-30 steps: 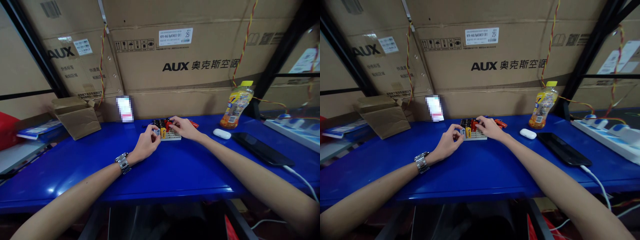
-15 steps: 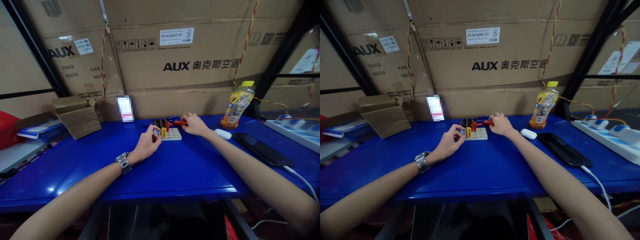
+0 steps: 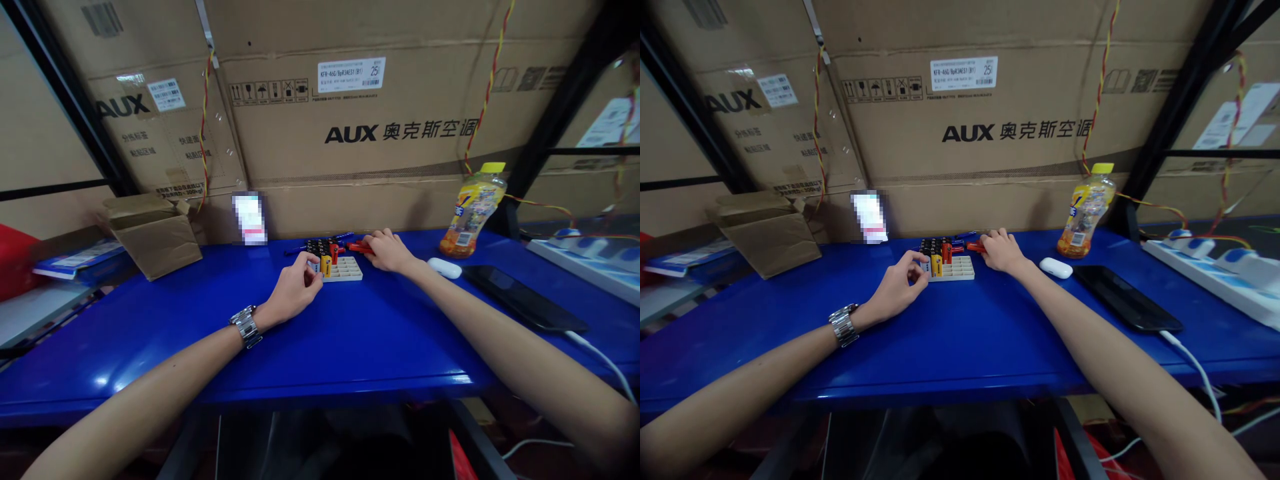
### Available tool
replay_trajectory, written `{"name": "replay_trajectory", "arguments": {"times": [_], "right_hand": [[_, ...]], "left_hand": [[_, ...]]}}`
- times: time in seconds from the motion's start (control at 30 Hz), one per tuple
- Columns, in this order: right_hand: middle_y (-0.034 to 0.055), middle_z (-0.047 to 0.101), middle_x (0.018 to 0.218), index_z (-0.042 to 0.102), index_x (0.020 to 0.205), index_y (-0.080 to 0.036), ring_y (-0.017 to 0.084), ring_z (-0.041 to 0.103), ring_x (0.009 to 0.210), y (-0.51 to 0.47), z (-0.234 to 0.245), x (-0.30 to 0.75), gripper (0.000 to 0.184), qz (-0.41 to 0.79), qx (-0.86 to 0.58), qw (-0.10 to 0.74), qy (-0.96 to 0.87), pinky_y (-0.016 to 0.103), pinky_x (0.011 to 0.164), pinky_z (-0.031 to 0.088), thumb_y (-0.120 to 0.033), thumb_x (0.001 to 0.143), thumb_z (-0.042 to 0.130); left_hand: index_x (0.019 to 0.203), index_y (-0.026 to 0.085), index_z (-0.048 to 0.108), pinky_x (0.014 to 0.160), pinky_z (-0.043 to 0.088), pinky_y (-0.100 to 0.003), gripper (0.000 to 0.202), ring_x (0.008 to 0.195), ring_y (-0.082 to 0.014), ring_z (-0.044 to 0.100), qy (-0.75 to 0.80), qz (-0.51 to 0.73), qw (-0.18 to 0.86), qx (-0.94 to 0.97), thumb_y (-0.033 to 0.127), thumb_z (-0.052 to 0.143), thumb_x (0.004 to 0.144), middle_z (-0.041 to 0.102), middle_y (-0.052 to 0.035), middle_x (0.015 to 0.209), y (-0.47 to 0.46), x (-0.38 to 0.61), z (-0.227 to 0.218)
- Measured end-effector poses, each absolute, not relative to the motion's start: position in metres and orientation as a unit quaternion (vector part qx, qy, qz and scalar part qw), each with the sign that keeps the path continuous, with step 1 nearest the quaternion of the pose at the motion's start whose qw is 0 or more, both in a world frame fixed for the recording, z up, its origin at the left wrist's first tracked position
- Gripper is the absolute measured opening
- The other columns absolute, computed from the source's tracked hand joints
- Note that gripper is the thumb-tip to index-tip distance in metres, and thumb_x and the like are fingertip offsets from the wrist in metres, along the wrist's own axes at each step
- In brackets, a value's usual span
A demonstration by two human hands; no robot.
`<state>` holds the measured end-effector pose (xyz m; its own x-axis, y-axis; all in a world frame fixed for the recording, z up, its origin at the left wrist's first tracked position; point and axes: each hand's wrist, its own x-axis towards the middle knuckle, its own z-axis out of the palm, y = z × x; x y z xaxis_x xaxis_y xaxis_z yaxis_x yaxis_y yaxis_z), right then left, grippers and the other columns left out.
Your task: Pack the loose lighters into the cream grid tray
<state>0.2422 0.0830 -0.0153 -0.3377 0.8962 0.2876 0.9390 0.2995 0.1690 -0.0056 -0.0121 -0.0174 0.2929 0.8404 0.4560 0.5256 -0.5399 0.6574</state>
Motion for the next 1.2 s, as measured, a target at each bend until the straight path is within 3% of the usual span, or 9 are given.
{"name": "replay_trajectory", "arguments": {"times": [0.2,0.33,0.47,0.6,0.73,0.87,1.07,1.2], "right_hand": [[0.0137,0.066,0.108,0.056,0.106,-0.020,0.028,0.060,0.093,0.079,-0.006,0.242,0.021,-0.099,-0.579,0.148,-0.796,0.038,0.071,0.042,-0.024,0.092,0.041],[0.0114,0.067,0.098,0.053,0.103,-0.020,0.024,0.062,0.082,0.071,0.005,0.234,0.018,-0.052,-0.505,0.299,-0.808,0.033,0.067,0.041,-0.030,0.093,0.041],[0.0012,0.062,0.072,0.050,0.105,-0.021,0.016,0.057,0.060,0.055,0.016,0.218,0.026,0.089,-0.386,0.445,-0.803,0.029,0.059,0.041,-0.040,0.088,0.054],[-0.0034,0.057,0.062,0.051,0.100,-0.021,0.012,0.050,0.053,0.032,0.025,0.204,0.029,0.187,-0.311,0.426,-0.829,0.026,0.053,0.037,-0.040,0.081,0.063],[-0.0067,0.050,0.055,0.054,0.099,-0.020,0.010,0.044,0.051,0.016,0.028,0.193,0.027,0.205,-0.268,0.374,-0.864,0.026,0.053,0.036,-0.036,0.080,0.064],[-0.0051,0.058,0.060,0.054,0.105,-0.020,0.010,0.047,0.054,0.012,0.027,0.186,0.032,0.208,-0.266,0.357,-0.871,0.026,0.054,0.037,-0.038,0.081,0.065],[-0.0007,0.069,0.070,0.053,0.110,-0.021,0.012,0.055,0.055,0.007,0.026,0.180,0.033,0.165,-0.289,0.373,-0.866,0.027,0.056,0.041,-0.043,0.087,0.057],[0.0013,0.069,0.075,0.053,0.110,-0.020,0.013,0.059,0.059,0.007,0.026,0.179,0.032,0.105,-0.326,0.442,-0.829,0.028,0.060,0.044,-0.045,0.089,0.052]], "left_hand": [[0.100,0.018,0.048,0.055,0.042,-0.026,0.018,0.058,-0.0132,0.057,0.444,0.396,0.197,0.779,0.022,0.052,0.084,0.063,0.0005,0.068,-0.015,-0.005,-0.014],[0.101,0.018,0.047,0.054,0.042,-0.027,0.015,0.056,-0.0129,0.056,0.456,0.393,0.206,0.771,0.027,0.049,0.089,0.062,0.0004,0.067,-0.016,-0.004,-0.012],[0.102,0.017,0.046,0.055,0.043,-0.027,0.018,0.057,-0.0128,0.056,0.456,0.433,0.209,0.749,0.032,0.044,0.093,0.060,-0.0003,0.069,-0.014,-0.006,-0.015],[0.105,0.017,0.046,0.067,0.048,-0.030,0.022,0.073,-0.0153,0.061,0.425,0.480,0.190,0.744,0.036,0.045,0.094,0.063,-0.0046,0.083,-0.014,-0.006,-0.016],[0.109,0.016,0.050,0.077,0.050,-0.033,0.028,0.086,-0.0179,0.063,0.377,0.441,0.199,0.790,0.039,0.049,0.092,0.066,-0.0091,0.098,-0.015,-0.005,-0.015],[0.110,0.016,0.047,0.073,0.052,-0.034,0.023,0.077,-0.0167,0.065,0.341,0.373,0.259,0.823,0.033,0.042,0.096,0.068,-0.0073,0.089,-0.014,-0.005,-0.018],[0.103,0.018,0.044,0.068,0.050,-0.033,0.013,0.071,-0.0161,0.062,0.362,0.389,0.278,0.800,0.027,0.042,0.095,0.067,-0.0070,0.085,-0.013,-0.005,-0.018],[0.098,0.018,0.045,0.064,0.047,-0.031,0.012,0.064,-0.0128,0.057,0.354,0.405,0.315,0.782,0.030,0.042,0.095,0.065,-0.0054,0.085,-0.013,-0.006,-0.019]]}}
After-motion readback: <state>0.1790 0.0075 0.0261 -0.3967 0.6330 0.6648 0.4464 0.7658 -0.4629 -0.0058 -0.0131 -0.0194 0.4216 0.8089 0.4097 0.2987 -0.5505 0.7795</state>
